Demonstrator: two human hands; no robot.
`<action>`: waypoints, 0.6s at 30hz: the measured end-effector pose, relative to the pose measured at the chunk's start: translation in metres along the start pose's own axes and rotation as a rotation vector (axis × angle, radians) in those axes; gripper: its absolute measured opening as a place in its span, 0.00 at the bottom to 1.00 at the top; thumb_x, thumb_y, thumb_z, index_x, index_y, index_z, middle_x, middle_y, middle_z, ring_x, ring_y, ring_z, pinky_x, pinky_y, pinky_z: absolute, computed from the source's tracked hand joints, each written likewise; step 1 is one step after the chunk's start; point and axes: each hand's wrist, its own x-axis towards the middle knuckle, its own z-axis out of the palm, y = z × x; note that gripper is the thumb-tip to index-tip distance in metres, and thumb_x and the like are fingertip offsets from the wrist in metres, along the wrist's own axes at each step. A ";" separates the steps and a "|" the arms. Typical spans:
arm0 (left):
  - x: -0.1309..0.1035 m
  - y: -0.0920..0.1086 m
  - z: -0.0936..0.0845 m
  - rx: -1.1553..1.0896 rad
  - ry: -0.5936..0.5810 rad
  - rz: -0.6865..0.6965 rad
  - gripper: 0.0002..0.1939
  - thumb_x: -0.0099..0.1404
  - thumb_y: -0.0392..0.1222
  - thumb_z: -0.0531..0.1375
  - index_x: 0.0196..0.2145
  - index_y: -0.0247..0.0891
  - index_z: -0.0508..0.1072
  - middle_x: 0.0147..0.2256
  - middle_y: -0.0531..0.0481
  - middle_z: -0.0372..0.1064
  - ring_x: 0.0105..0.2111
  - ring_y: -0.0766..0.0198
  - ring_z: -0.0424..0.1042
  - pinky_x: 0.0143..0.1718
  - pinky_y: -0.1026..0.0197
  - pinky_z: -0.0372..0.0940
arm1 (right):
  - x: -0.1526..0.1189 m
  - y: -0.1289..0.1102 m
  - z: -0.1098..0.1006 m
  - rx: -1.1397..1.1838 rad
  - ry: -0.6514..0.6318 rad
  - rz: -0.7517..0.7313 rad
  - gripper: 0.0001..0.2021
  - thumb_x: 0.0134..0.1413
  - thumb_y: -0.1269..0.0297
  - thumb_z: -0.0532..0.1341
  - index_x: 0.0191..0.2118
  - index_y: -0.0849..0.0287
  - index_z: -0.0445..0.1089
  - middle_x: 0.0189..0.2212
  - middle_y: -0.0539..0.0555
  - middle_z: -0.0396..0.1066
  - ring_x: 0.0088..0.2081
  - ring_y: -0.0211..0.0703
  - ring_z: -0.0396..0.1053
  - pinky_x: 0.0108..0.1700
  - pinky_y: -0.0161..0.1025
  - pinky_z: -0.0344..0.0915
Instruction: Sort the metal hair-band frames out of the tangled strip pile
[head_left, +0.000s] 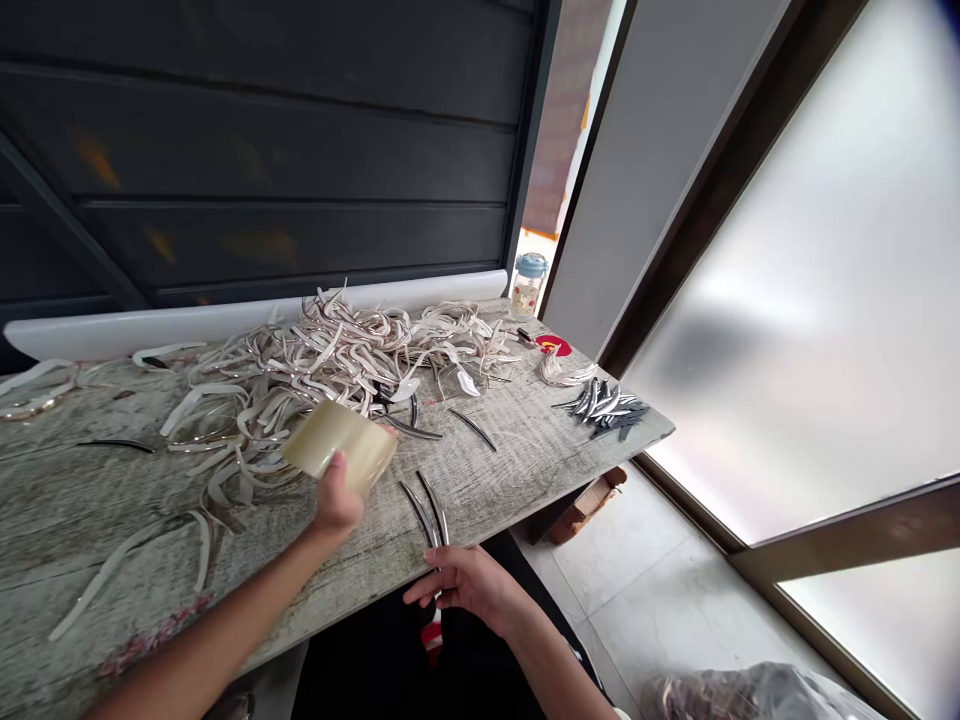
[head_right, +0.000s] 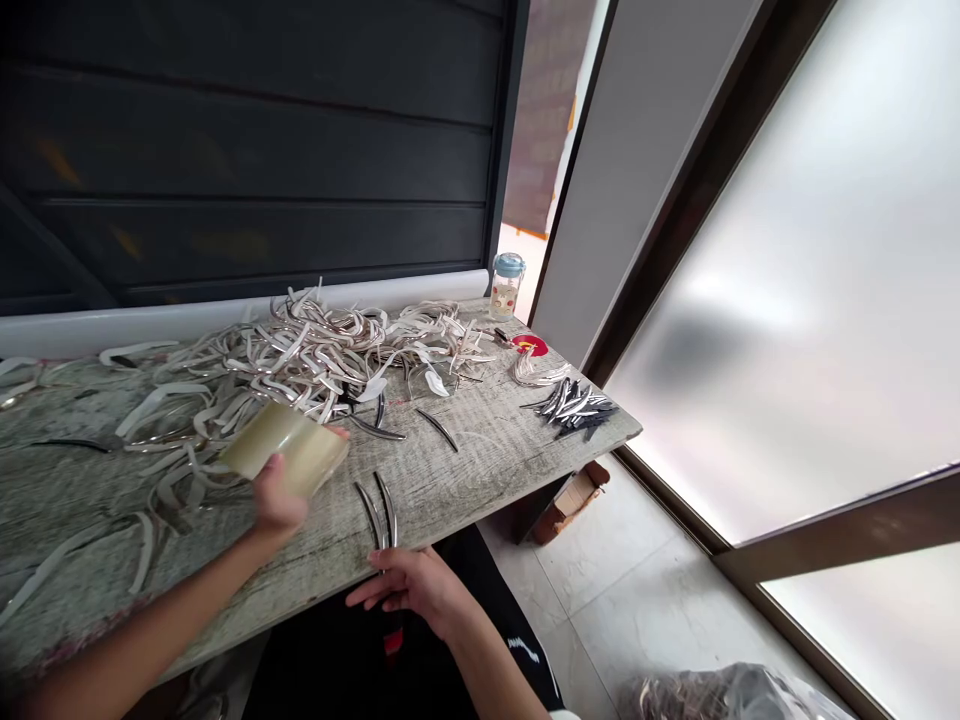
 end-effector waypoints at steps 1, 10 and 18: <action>-0.002 -0.001 -0.003 0.023 -0.064 0.068 0.29 0.53 0.66 0.57 0.40 0.38 0.77 0.41 0.42 0.77 0.49 0.46 0.72 0.56 0.50 0.63 | 0.000 0.000 0.000 -0.006 -0.002 0.000 0.19 0.42 0.53 0.67 0.34 0.61 0.64 0.29 0.61 0.79 0.27 0.41 0.71 0.35 0.37 0.59; -0.031 0.006 0.020 0.429 -0.922 0.145 0.07 0.44 0.44 0.65 0.25 0.44 0.77 0.26 0.48 0.76 0.34 0.46 0.74 0.46 0.49 0.66 | 0.002 0.003 0.000 0.012 0.045 -0.050 0.20 0.39 0.50 0.68 0.34 0.62 0.71 0.28 0.57 0.78 0.28 0.41 0.69 0.35 0.38 0.58; 0.001 0.009 0.016 -0.061 0.029 -0.118 0.27 0.54 0.61 0.53 0.35 0.35 0.75 0.31 0.42 0.77 0.37 0.47 0.75 0.41 0.51 0.68 | 0.000 0.000 0.001 -0.018 0.006 -0.022 0.21 0.40 0.51 0.67 0.36 0.62 0.67 0.29 0.61 0.79 0.28 0.43 0.70 0.37 0.39 0.58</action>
